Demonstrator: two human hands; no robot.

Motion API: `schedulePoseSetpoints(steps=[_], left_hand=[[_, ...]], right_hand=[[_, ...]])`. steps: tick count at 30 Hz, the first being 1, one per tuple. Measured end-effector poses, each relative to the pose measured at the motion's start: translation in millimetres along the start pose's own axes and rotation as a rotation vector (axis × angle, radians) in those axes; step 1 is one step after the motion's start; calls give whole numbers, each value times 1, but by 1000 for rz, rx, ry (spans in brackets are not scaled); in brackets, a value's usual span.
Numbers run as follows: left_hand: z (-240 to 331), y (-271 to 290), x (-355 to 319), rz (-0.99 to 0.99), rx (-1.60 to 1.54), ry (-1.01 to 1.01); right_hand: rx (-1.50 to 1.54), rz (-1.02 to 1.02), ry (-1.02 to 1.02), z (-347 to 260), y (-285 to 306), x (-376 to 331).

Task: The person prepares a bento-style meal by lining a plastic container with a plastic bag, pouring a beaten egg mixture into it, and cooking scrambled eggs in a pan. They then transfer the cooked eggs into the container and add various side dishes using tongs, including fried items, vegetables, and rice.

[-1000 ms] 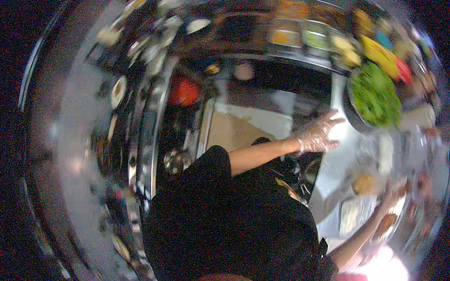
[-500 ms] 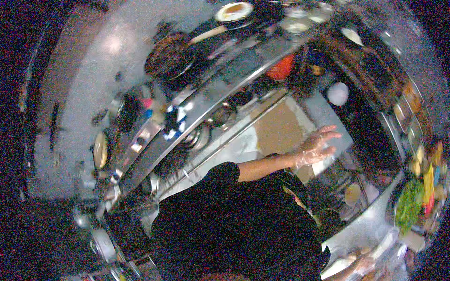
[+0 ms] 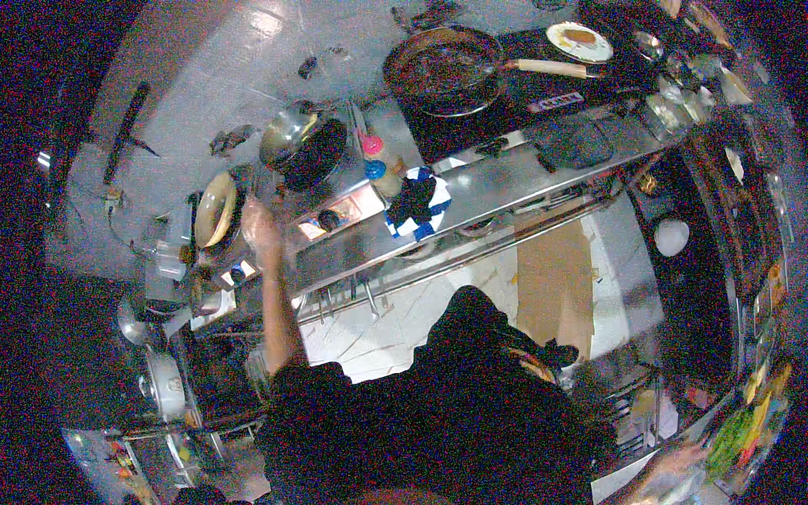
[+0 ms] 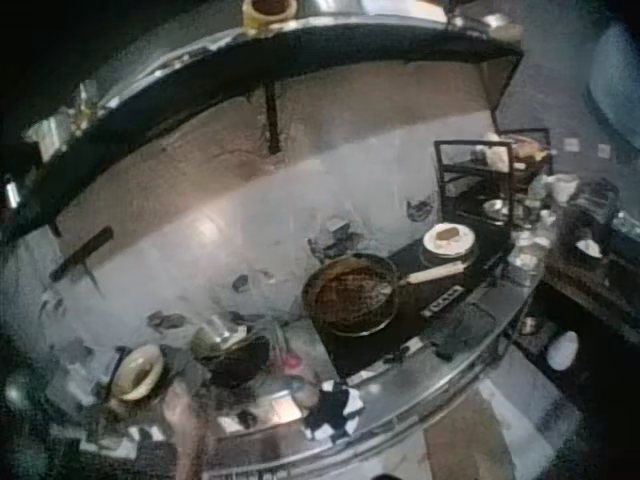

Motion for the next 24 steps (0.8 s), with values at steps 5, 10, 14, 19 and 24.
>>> schedulePoseSetpoints(steps=[5,10,14,19,24], left_hand=[[-46,-87,-6,-1282,-1012,1003],[-54,-119,-39,-1437,-1709,1433],[-47,-135,-44,-1400,-1778,1306],[-28,-101,-31,-1399,-1806,1445],[-63,-58,-16,-1480,-1720,1245]], right_hand=[[198,130,148,-64,-2,116],[566,185,234,-150,6,251],[840,168,329,-232,111,341],[1182,236,415,-317,192,394],[1362,336,667,-387,292,422]])
Point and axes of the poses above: each hand's wrist, its own x-axis towards the middle knuckle, its own y-axis out of the back of the hand, z = x × y, the point moved 6 cm from there along x, towards the middle knuckle, and after that the axes turned 10 degrees about y, right-handed, at the moved point
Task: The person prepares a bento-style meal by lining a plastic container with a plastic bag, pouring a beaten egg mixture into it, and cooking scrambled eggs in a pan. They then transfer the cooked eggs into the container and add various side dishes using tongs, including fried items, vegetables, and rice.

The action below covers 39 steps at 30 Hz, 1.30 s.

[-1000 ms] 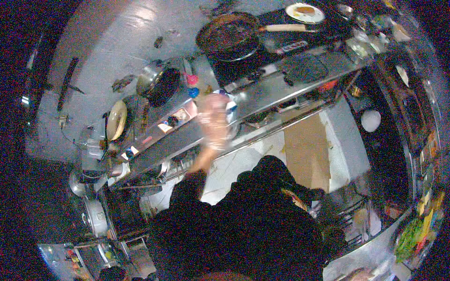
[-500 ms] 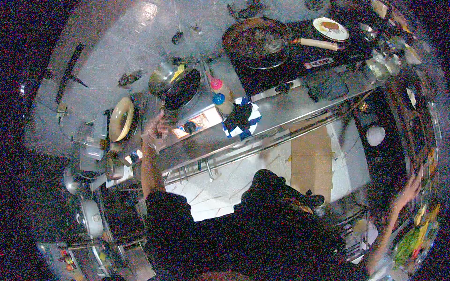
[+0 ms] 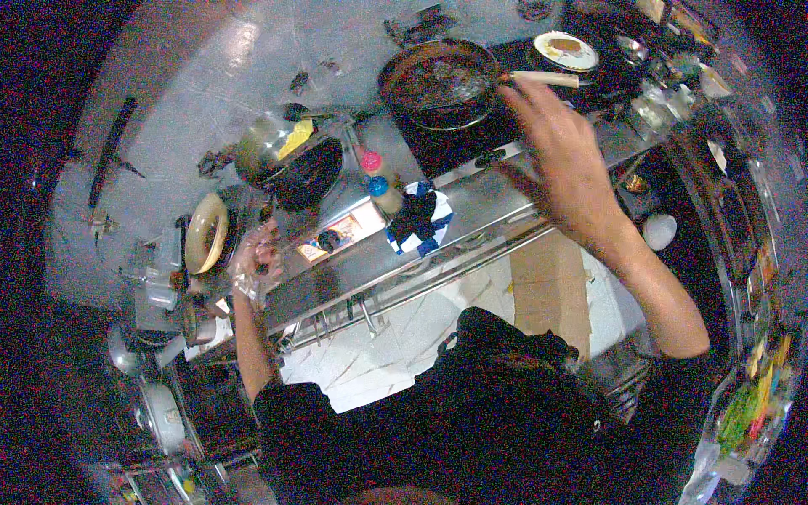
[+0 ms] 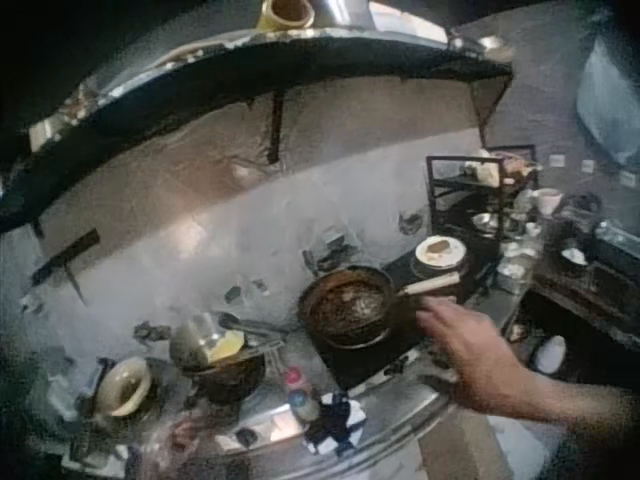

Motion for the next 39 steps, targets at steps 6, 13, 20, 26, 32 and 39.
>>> schedulePoseSetpoints(steps=[6,13,20,26,32,39], left_hand=[[2,-130,-55,167,439,-143],[-60,-263,-36,-71,517,107],[-177,-369,26,-431,614,334],[-289,-471,15,-651,890,341],[-400,-565,-24,-875,987,495],[-541,-628,-57,-1033,1021,670]], right_hand=[[-123,103,153,-42,9,67],[54,-692,-366,3,21,8],[-46,-686,-890,53,116,-166],[-415,-779,-983,20,245,-278],[-543,-773,-1146,-11,321,-399],[-658,-724,-1349,-65,436,-495]])
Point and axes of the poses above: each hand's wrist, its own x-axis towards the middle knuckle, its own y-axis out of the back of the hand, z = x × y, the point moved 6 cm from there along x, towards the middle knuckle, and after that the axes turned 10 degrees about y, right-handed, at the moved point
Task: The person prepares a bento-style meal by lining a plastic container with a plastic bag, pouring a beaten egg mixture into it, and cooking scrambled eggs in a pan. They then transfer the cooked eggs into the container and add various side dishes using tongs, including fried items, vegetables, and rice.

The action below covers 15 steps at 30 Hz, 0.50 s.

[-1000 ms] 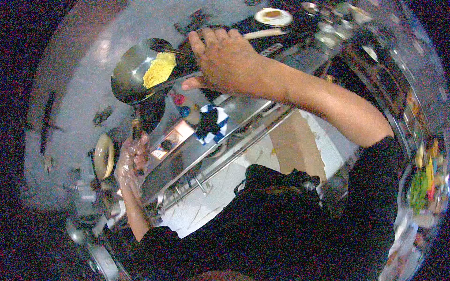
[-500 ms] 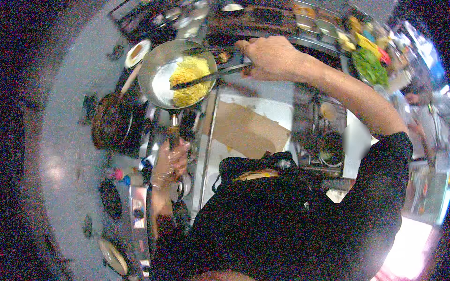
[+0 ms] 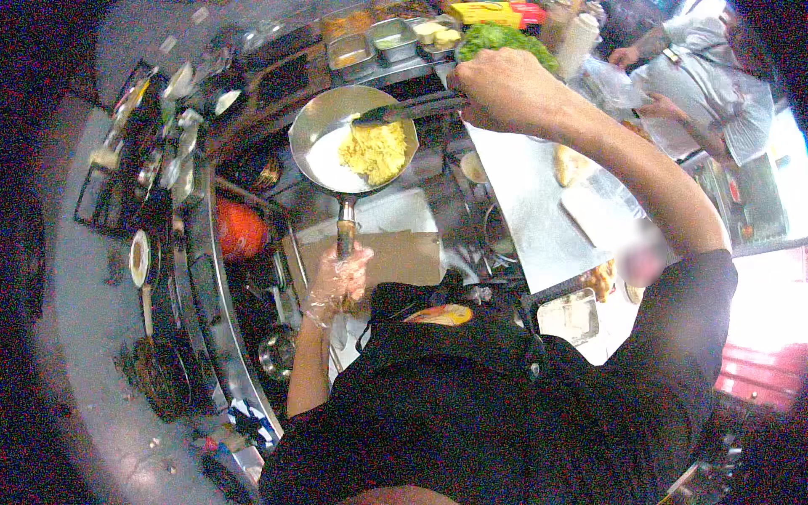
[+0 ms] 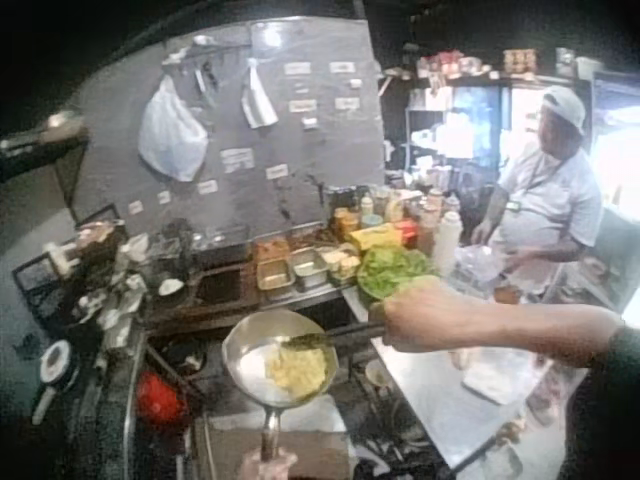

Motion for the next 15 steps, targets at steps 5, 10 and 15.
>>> schedulePoseSetpoints(steps=[5,10,15], left_hand=[[-3,-44,35,-124,-92,144],[0,-64,52,-136,82,95],[18,-71,67,-213,98,63]], right_hand=[[22,-41,10,24,-16,-19],[60,-183,-175,54,-41,-45],[154,-194,-258,77,-83,-60]])
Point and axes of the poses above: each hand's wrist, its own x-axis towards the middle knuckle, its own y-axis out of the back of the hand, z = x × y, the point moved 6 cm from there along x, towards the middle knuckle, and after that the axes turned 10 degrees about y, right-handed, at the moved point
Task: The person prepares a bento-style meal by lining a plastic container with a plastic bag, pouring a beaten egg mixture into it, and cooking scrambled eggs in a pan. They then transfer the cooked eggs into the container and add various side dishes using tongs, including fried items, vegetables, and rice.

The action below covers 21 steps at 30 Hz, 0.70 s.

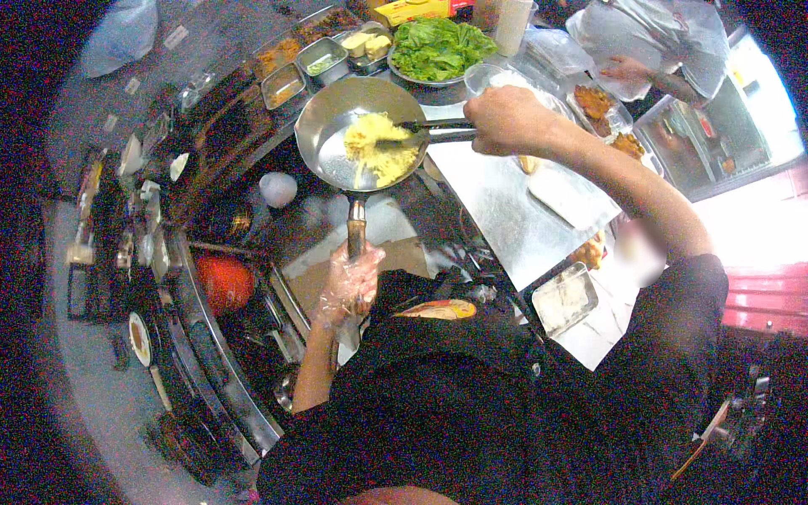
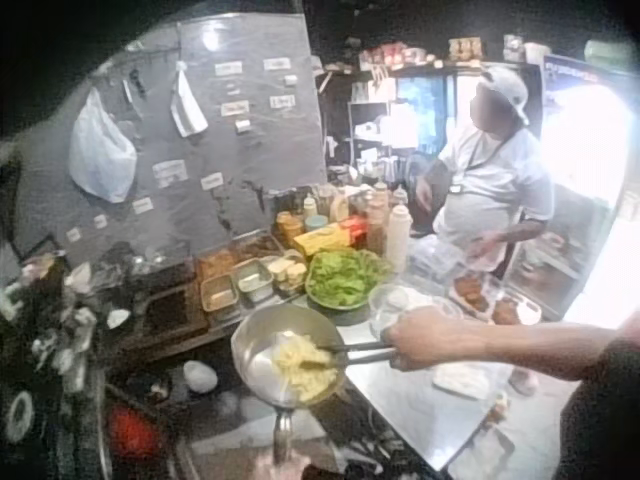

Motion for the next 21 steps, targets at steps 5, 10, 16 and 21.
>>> schedulePoseSetpoints(steps=[5,10,16,21], left_hand=[[24,11,15,22,98,-21],[50,31,28,-23,128,-2],[75,49,39,-104,200,41],[91,47,41,-150,293,72]], right_hand=[[160,69,-96,14,28,-11],[25,108,-104,-8,74,7],[134,-22,-232,-1,61,34],[138,-76,-282,-1,19,34]])
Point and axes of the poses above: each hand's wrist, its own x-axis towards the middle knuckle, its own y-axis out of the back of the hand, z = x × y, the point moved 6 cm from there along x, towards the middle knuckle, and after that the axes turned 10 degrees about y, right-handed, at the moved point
